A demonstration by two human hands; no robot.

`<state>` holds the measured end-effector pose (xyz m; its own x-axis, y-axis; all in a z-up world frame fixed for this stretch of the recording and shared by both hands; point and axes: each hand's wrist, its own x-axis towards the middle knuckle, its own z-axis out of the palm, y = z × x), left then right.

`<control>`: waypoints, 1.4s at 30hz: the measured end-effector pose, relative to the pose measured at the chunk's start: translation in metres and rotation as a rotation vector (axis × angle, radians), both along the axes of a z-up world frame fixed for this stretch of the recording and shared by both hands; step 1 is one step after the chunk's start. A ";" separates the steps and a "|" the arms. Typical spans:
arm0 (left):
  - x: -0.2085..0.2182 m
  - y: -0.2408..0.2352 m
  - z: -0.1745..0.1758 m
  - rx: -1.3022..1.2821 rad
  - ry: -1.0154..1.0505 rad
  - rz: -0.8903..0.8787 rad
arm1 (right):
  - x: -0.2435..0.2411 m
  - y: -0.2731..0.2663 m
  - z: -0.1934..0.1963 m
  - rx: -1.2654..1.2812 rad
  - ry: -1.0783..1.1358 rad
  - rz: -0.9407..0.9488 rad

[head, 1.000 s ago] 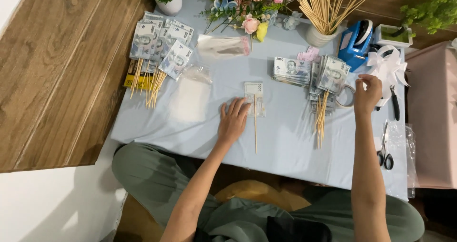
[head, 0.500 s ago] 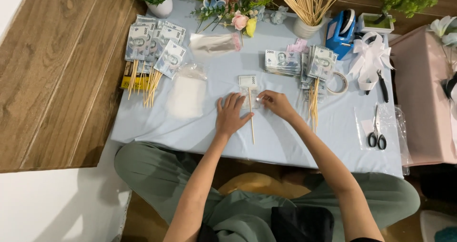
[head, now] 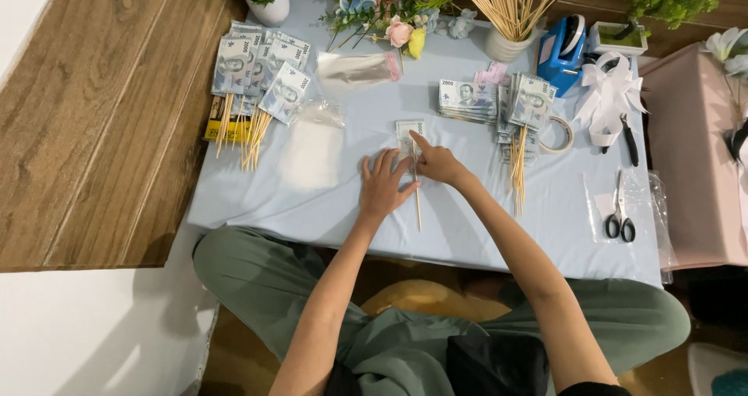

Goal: The person places a banknote into a clear plastic sleeve, inserts a wooden skewer, and secures it with tape. This process is repeated multiple times to create several money skewers.

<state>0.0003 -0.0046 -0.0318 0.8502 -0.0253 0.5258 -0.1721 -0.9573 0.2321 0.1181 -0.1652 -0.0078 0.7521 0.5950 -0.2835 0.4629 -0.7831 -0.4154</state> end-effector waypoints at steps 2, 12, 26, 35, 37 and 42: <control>0.000 0.000 -0.002 -0.016 0.006 -0.018 | 0.000 0.004 0.008 -0.030 0.029 0.007; -0.003 0.001 0.011 -0.116 0.170 -0.049 | -0.004 0.023 0.046 -0.166 0.130 -0.067; -0.004 0.002 0.010 -0.092 0.136 -0.051 | -0.013 0.009 0.045 -0.289 0.101 -0.144; -0.001 0.003 0.001 -0.009 0.110 -0.044 | -0.009 0.009 0.017 -0.237 -0.048 -0.241; -0.001 0.002 -0.001 0.002 0.107 -0.045 | -0.009 0.010 0.015 -0.246 -0.076 -0.259; 0.000 0.003 -0.006 0.009 0.137 -0.040 | -0.014 0.012 0.014 -0.289 -0.102 -0.226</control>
